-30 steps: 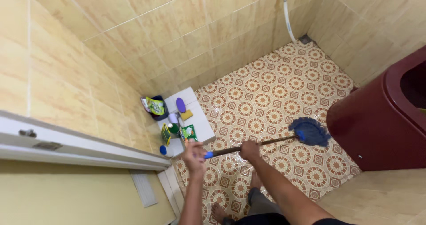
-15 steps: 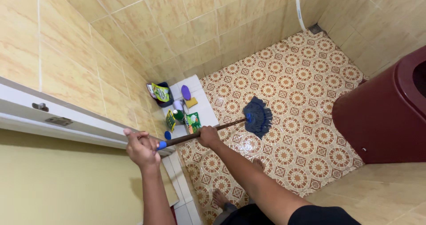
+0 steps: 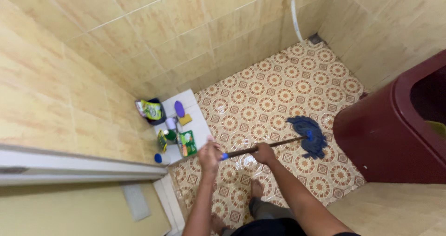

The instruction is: The person mops the patterned tiled floor of a bathroom using a blue mop, moving it across the floor and around various cleaning supplies.

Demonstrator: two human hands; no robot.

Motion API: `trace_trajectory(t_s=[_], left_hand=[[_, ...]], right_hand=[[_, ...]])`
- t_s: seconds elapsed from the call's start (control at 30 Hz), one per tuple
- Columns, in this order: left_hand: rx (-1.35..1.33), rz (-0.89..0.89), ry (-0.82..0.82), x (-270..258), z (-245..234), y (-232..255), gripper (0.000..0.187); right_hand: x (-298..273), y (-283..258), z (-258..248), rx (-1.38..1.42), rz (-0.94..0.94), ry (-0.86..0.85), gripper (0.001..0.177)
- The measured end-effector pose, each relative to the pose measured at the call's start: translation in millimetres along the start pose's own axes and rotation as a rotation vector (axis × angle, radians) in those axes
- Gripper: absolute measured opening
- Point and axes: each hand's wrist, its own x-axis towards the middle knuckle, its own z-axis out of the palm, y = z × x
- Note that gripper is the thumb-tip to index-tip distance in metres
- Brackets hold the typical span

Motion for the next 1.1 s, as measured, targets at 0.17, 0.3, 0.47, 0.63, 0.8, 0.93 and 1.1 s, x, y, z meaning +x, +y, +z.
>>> trace_trajectory(t_s=[0.17, 0.3, 0.47, 0.63, 0.8, 0.93, 1.1], left_hand=[[0.056, -0.022, -0.206, -26, 82, -28, 0.054], [0.126, -0.076, -0.03, -19, 87, -7, 0.057], [-0.151, 0.089, 0.209, 15, 54, 29, 0.047], [-0.261, 0.213, 0.302, 20, 17, 76, 0.048], [-0.265, 0.359, 0.297, 16, 6, 113, 0.048], [-0.281, 0.357, 0.345, 29, 2, 137, 0.047], [-0.306, 0.346, 0.328, 70, 1, 140, 0.046]], right_hand=[[-15, 63, -51, -0.037, 0.138, 0.096, 0.035], [1, 59, -43, -0.01, 0.041, 0.214, 0.036], [43, 16, -2, 0.192, -0.296, 0.444, 0.032], [74, -45, 25, 0.287, -0.316, 0.37, 0.033], [103, -92, 28, 0.392, -0.369, 0.23, 0.033], [124, -117, 19, 0.202, -0.302, 0.003, 0.038], [151, -115, 17, 0.104, -0.273, -0.115, 0.034]])
